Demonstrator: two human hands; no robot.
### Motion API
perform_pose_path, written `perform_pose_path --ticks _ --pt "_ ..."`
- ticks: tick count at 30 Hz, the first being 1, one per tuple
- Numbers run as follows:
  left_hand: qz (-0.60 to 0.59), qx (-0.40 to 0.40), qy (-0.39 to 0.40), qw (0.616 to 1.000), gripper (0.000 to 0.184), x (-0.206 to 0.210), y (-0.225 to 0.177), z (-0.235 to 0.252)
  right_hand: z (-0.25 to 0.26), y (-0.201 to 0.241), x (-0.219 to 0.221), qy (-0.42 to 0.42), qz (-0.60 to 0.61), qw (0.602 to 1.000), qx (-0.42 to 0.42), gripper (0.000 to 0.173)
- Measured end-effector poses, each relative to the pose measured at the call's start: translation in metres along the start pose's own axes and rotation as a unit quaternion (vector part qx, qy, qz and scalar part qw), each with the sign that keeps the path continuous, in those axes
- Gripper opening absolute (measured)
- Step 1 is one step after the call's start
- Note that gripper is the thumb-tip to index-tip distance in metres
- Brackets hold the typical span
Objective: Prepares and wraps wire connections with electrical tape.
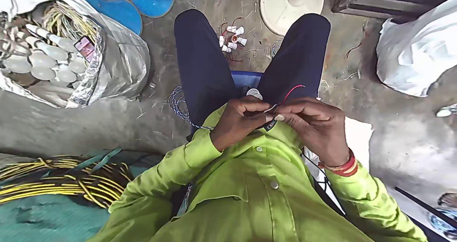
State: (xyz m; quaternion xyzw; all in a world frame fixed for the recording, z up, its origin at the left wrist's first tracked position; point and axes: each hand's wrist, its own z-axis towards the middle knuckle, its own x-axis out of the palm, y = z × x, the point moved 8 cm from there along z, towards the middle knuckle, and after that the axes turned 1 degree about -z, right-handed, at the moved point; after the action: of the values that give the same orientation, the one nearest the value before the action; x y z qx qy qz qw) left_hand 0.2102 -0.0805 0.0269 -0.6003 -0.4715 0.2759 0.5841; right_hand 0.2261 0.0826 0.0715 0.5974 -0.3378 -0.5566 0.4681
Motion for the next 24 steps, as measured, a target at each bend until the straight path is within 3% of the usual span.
perform_pose_path --ticks 12,20,24 --pt "0.087 0.07 0.012 0.994 0.011 0.001 -0.012 -0.001 0.002 0.003 0.002 0.015 -0.059 0.997 -0.043 0.014" --pt "0.107 0.077 0.041 0.99 0.008 0.0 -0.016 0.0 0.001 -0.01 -0.001 -0.008 0.06 0.998 0.021 0.013" --pt "0.035 0.038 0.036 0.998 0.009 -0.003 -0.007 0.0 -0.001 -0.007 0.003 0.0 0.065 0.998 -0.015 0.023"
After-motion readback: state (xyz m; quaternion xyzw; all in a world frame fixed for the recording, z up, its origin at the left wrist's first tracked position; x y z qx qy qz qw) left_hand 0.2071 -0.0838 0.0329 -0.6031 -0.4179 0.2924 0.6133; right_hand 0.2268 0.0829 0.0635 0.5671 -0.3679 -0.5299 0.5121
